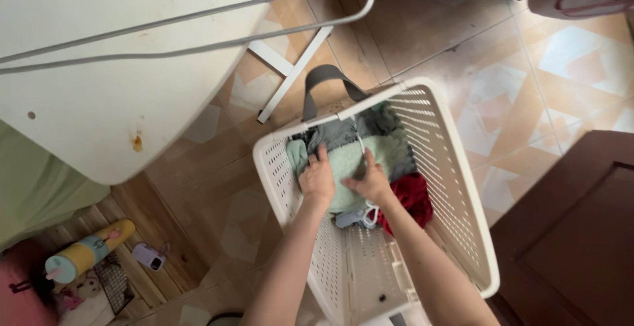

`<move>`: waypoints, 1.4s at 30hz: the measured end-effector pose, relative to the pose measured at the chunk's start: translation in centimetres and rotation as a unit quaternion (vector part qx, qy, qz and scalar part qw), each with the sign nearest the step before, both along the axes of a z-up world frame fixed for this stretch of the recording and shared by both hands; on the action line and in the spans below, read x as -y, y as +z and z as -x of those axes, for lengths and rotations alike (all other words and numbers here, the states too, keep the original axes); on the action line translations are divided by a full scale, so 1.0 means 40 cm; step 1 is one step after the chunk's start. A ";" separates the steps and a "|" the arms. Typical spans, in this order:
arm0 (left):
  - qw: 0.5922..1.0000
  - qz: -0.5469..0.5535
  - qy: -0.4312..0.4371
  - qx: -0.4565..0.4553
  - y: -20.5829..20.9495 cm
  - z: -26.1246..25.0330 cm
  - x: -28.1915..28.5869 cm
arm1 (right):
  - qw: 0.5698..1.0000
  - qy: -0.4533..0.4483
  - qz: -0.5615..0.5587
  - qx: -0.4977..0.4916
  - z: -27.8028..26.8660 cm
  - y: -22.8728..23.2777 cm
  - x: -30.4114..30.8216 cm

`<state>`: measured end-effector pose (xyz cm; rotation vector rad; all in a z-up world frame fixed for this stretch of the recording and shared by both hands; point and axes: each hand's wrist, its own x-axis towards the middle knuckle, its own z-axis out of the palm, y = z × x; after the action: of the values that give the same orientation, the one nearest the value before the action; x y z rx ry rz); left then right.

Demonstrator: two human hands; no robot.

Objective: The person takes garments from a laundry basket, places them on hangers, and hangs them on a door-mounted rack. The person handles a pink top, a brown top, and a grey top, placing each on a hanger and hanging it on the rack.

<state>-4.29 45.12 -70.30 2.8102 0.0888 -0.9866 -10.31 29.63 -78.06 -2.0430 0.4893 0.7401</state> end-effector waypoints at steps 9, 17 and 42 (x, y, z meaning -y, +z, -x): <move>0.988 0.035 -0.121 -0.093 0.110 0.104 0.058 | 0.986 0.156 0.014 -0.051 0.121 0.064 0.043; 0.988 0.077 -0.113 -0.070 0.237 0.079 0.034 | 0.942 0.112 -0.180 -0.261 0.075 0.247 0.209; 0.911 0.336 0.126 -0.206 0.753 0.170 0.008 | 0.850 -0.385 -0.306 -0.188 0.120 0.312 0.093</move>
<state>-11.09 44.80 -40.19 1.8936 0.1270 -1.2347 -15.11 25.92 -65.58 -0.9624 1.0585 0.6648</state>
